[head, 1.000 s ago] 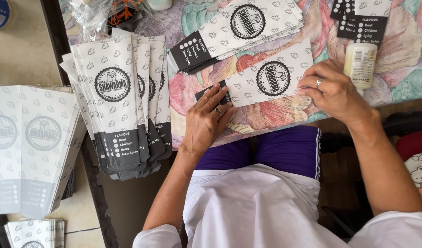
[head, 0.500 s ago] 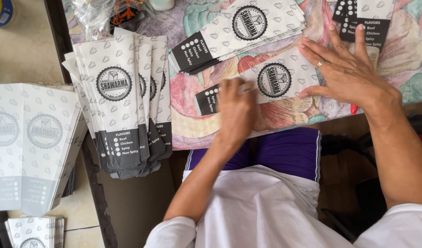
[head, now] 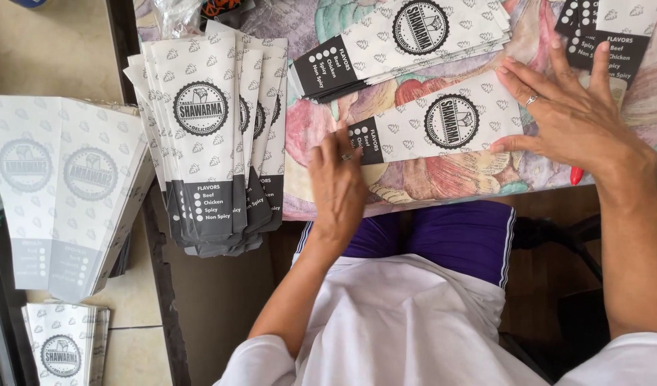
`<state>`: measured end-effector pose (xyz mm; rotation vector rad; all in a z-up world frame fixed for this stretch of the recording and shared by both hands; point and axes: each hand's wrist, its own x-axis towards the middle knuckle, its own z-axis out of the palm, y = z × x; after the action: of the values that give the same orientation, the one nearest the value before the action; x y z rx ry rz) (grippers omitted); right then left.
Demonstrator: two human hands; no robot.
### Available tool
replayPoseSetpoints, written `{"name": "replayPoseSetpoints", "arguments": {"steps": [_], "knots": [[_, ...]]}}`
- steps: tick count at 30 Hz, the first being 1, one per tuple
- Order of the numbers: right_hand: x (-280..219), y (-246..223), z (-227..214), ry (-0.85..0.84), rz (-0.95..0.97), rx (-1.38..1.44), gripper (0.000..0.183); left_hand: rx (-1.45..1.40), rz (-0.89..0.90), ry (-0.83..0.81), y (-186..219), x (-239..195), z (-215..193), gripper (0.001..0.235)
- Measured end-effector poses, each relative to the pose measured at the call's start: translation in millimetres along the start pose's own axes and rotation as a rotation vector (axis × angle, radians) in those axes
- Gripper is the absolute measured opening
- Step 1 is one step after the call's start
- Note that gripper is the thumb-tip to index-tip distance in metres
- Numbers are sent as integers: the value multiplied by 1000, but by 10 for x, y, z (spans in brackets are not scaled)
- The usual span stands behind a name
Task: Applying glue to paper sleeves and folding them to assemble food packaging.
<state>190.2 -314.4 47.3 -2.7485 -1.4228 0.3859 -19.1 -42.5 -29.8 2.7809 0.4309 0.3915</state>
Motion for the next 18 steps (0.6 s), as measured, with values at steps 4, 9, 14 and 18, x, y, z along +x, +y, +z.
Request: {"name": "replayPoseSetpoints", "arguments": {"steps": [4,9,14,18], "knots": [[-12,-13,-5,16,-15,-12,111,103,-48,-70,-121,-96,-161,49],[-5,-3,-14,-41,18,-16,112,381,6,15,122,63,-180,64],[-13,4,-16,-65,36,-37,113,-149,200,-10,205,-8,97,49],[-51,83,-50,-5,122,-53,120,-140,220,56,161,19,148,44]]}}
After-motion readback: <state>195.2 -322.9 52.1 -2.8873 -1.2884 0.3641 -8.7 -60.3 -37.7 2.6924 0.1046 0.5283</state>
